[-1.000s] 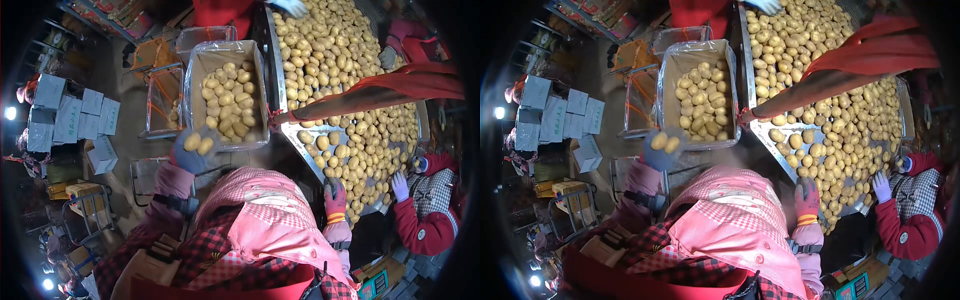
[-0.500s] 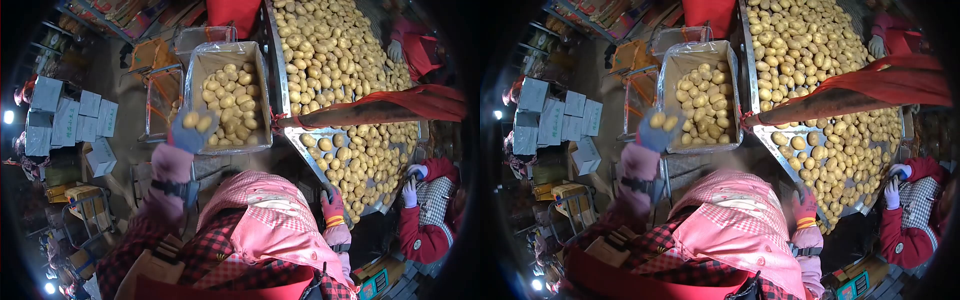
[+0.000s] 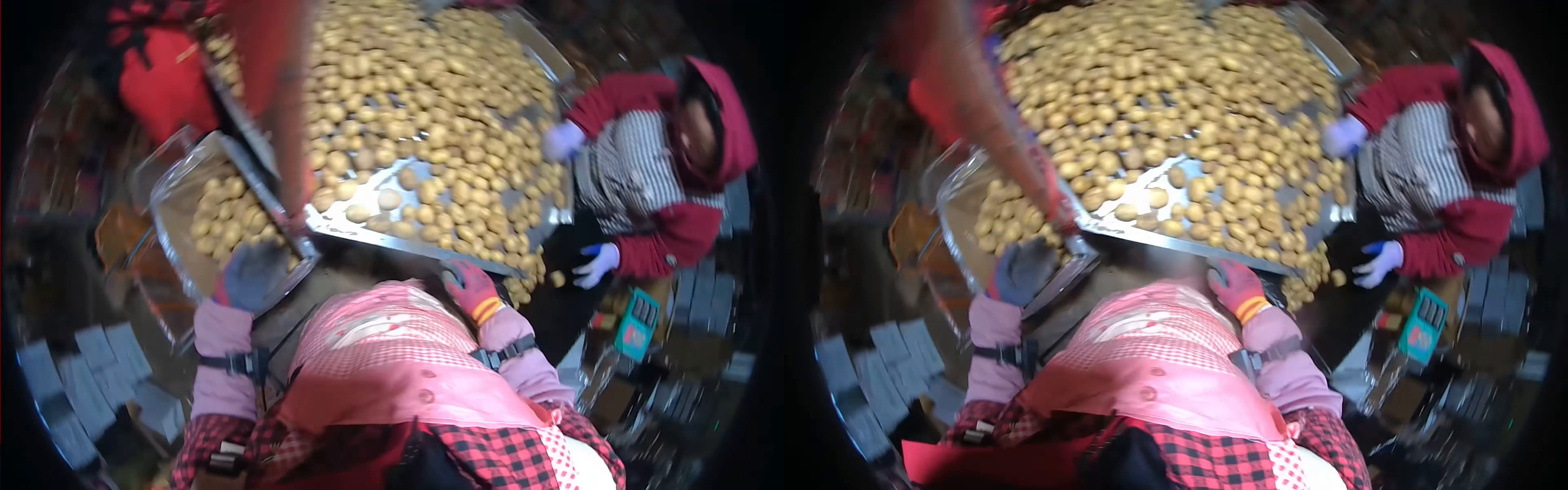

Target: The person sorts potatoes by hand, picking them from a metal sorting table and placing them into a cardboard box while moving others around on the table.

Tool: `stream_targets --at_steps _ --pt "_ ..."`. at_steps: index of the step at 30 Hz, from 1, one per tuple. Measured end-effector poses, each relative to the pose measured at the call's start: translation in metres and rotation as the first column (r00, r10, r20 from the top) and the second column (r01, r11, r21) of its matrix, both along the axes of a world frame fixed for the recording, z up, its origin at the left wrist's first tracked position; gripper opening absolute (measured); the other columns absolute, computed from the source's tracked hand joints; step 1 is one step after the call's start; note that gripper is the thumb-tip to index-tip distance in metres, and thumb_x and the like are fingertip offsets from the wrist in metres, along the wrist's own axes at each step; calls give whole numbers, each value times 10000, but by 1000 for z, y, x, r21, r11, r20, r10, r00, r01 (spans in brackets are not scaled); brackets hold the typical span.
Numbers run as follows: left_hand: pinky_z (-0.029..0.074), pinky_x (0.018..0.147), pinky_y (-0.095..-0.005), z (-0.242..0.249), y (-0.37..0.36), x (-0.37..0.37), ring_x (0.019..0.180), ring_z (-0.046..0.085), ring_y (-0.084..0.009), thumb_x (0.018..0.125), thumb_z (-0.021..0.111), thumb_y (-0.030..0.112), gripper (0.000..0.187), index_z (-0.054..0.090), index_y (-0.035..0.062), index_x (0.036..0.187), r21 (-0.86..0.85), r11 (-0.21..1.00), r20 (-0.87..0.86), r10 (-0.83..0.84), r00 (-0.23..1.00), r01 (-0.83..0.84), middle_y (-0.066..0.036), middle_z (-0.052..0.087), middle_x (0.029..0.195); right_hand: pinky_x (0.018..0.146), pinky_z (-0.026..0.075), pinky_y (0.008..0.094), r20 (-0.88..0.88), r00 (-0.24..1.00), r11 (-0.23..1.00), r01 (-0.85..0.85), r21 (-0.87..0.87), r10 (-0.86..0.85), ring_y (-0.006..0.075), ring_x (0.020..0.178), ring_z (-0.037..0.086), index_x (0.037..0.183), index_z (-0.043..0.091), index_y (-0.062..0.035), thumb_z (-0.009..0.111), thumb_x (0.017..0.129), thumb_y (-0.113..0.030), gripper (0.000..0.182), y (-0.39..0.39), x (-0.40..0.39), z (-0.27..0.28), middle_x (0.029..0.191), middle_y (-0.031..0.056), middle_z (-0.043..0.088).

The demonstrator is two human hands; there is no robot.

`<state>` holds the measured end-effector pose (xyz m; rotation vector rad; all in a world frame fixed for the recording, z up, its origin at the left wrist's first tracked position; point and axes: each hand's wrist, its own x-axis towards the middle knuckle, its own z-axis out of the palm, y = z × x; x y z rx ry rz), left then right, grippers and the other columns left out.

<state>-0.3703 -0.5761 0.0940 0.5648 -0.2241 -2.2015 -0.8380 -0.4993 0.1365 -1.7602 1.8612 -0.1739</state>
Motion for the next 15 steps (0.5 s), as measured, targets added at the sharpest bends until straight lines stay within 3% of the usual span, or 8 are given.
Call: stream_targets --at_steps 2,4,7,8,10,12,14,15 --pt "420 1069 -417 25 4 -48 1290 494 -301 1019 430 393 602 344 2 1468 21 969 120 -247 962 246 -173 462 1439 965 453 438 -3 1000 1000 -11 4 11 369 1119 574 1245 597 -112 563 888 -445 490 2 -8 -11 1232 185 602" --pt "398 1081 -390 51 -11 -89 1300 480 -285 1007 482 386 601 377 -7 1450 -4 947 260 -310 915 322 -150 463 1442 946 463 437 31 997 998 -69 12 69 365 1088 588 1221 607 -111 546 898 -434 461 -3 -9 -7 1204 175 617" --pt "382 1088 -362 45 -31 -144 1310 470 -270 998 527 300 542 417 -9 1429 -156 948 498 -168 850 279 -134 471 1436 910 487 430 152 982 993 -108 -54 115 344 1042 611 1182 624 -107 533 905 -405 417 -1 -8 -7 1134 154 649" --pt "361 1096 -363 34 -38 -159 1327 448 -275 983 556 240 492 459 12 1407 -317 888 595 -87 799 333 -141 491 1407 905 490 432 163 983 996 -79 -47 86 343 1041 612 1179 625 -111 544 899 -396 408 3 -11 -10 1133 151 650" --pt "334 1113 -413 10 -55 -182 1333 434 -319 939 601 225 511 473 45 1400 -565 542 818 272 506 622 -169 499 1391 895 496 438 188 982 999 -25 -28 30 341 1040 613 1173 628 -118 566 887 -378 392 13 -17 -17 1130 143 651" --pt "294 1131 -470 3 -64 -210 1338 403 -383 883 650 250 553 491 73 1381 -506 116 739 569 360 855 -196 489 1391 937 481 428 188 981 996 -28 -88 44 323 1076 603 1197 619 -98 615 865 -325 402 24 -28 -24 1152 149 640" --pt "252 1140 -527 2 -62 -245 1369 331 -430 855 657 353 630 466 125 1410 -425 -71 754 524 396 902 -182 422 1457 978 465 418 183 980 987 -50 -152 78 305 1112 592 1220 609 -78 664 843 -271 427 23 -37 -26 1175 155 629" --pt "236 1142 -536 2 -61 -262 1381 311 -424 862 640 379 630 460 142 1417 -316 -132 769 544 335 939 -171 411 1468 985 458 429 167 981 992 -81 -101 97 318 1130 580 1217 601 -65 703 819 -269 459 19 -40 -23 1204 179 608"
